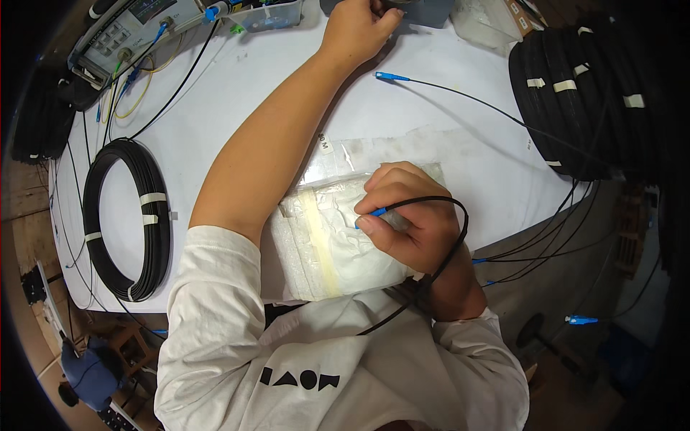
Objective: Measure and test optical fiber cables using a probe and electronic testing equipment.
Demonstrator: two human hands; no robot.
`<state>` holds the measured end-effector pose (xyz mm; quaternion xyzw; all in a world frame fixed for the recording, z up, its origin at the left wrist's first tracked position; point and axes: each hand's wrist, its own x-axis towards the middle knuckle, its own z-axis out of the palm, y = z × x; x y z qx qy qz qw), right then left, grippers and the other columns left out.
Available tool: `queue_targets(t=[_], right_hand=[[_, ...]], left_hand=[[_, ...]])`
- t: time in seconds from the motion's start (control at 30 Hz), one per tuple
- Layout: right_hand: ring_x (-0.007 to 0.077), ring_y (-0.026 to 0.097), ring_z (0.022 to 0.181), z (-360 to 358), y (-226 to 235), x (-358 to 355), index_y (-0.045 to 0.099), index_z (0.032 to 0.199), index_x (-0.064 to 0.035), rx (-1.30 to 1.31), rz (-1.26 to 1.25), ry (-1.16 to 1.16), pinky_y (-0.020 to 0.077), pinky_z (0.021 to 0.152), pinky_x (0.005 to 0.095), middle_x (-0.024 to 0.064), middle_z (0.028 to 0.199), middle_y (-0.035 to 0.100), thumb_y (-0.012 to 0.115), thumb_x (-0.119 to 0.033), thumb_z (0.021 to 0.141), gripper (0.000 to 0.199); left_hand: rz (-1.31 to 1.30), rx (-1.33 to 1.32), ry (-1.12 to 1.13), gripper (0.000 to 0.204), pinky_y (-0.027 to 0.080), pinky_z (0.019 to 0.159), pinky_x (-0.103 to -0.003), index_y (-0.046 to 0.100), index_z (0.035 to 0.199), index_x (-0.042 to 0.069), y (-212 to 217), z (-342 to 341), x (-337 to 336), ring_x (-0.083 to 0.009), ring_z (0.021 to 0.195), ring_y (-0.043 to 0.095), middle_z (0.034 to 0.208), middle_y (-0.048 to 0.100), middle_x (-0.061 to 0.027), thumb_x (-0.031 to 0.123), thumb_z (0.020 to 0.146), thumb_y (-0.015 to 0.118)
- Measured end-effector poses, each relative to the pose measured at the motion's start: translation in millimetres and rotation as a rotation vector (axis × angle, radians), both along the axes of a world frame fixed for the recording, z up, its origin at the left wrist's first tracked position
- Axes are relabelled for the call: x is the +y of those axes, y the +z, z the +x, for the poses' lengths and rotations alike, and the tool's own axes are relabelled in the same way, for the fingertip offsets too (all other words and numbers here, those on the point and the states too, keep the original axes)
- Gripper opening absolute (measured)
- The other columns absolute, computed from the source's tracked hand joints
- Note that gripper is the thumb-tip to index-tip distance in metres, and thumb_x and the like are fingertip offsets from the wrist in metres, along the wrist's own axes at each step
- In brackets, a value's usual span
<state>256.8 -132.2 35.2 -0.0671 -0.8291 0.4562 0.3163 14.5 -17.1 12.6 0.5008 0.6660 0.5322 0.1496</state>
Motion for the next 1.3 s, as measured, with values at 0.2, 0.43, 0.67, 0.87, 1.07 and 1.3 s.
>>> queue_targets(t=[0.2, 0.43, 0.67, 0.87, 1.07, 1.3], right_hand=[[0.0313, 0.068, 0.086, 0.6, -0.3, 0.5, 0.074, 0.088, -0.0003, -0.007, -0.003, -0.002, 0.0567, 0.081, 0.0428, 0.0107, 0.086, 0.07, 0.08, -0.002, 0.08, 0.01], [0.0315, 0.068, 0.086, 0.0, 0.7, -0.1, 0.074, 0.089, -0.0009, -0.008, -0.002, 0.0, 0.0567, 0.081, 0.0431, 0.0107, 0.086, 0.07, 0.08, -0.003, 0.08, 0.011], [0.0316, 0.068, 0.086, 0.6, 1.0, -0.4, 0.074, 0.089, -0.0012, -0.009, 0.004, -0.004, 0.0566, 0.081, 0.0432, 0.011, 0.086, 0.07, 0.08, -0.003, 0.08, 0.011], [0.032, 0.068, 0.086, 0.3, -0.4, 0.2, 0.074, 0.089, -0.0011, 0.006, 0.011, 0.005, 0.0567, 0.082, 0.0433, 0.0103, 0.087, 0.071, 0.08, -0.003, 0.08, 0.011], [0.0318, 0.068, 0.086, 0.1, -1.0, -0.1, 0.073, 0.088, -0.0011, 0.017, -0.002, 0.004, 0.0565, 0.082, 0.0435, 0.01, 0.087, 0.071, 0.08, -0.003, 0.08, 0.01], [0.0318, 0.068, 0.086, 0.0, -0.1, -0.8, 0.073, 0.087, -0.0011, 0.011, -0.006, -0.006, 0.0565, 0.082, 0.0432, 0.0099, 0.087, 0.071, 0.08, -0.003, 0.079, 0.01]], left_hand=[[0.035, 0.01, 0.007, 0.082, 0.055, 0.073, -0.034, 0.031, 0.168, 0.012, -0.7, 0.9, 0.8, -0.0221, 0.072, 0.063, 0.084, 0.062, -0.0118, 0.012, 0.096, 0.07], [0.049, 0.018, 0.011, 0.082, 0.055, 0.074, -0.035, 0.031, 0.168, 0.014, -4.1, -0.8, 2.1, -0.0231, 0.072, 0.063, 0.084, 0.062, -0.0119, 0.013, 0.096, 0.072], [0.053, 0.013, 0.011, 0.082, 0.055, 0.073, -0.035, 0.032, 0.168, 0.013, -2.3, 0.4, 1.1, -0.0228, 0.072, 0.064, 0.084, 0.063, -0.0115, 0.012, 0.096, 0.072], [0.038, 0.007, 0.012, 0.081, 0.056, 0.072, -0.035, 0.031, 0.168, 0.013, -0.9, 0.7, 0.4, -0.023, 0.071, 0.064, 0.083, 0.063, -0.0115, 0.012, 0.097, 0.071], [0.032, 0.004, -0.002, 0.082, 0.056, 0.071, -0.036, 0.031, 0.168, 0.014, -0.6, 0.2, 0.5, -0.0234, 0.071, 0.065, 0.084, 0.063, -0.0118, 0.013, 0.097, 0.071], [0.01, -0.015, 0.001, 0.082, 0.056, 0.072, -0.036, 0.03, 0.168, 0.015, 3.7, 2.1, -1.5, -0.0235, 0.072, 0.065, 0.085, 0.063, -0.0118, 0.013, 0.097, 0.072]])
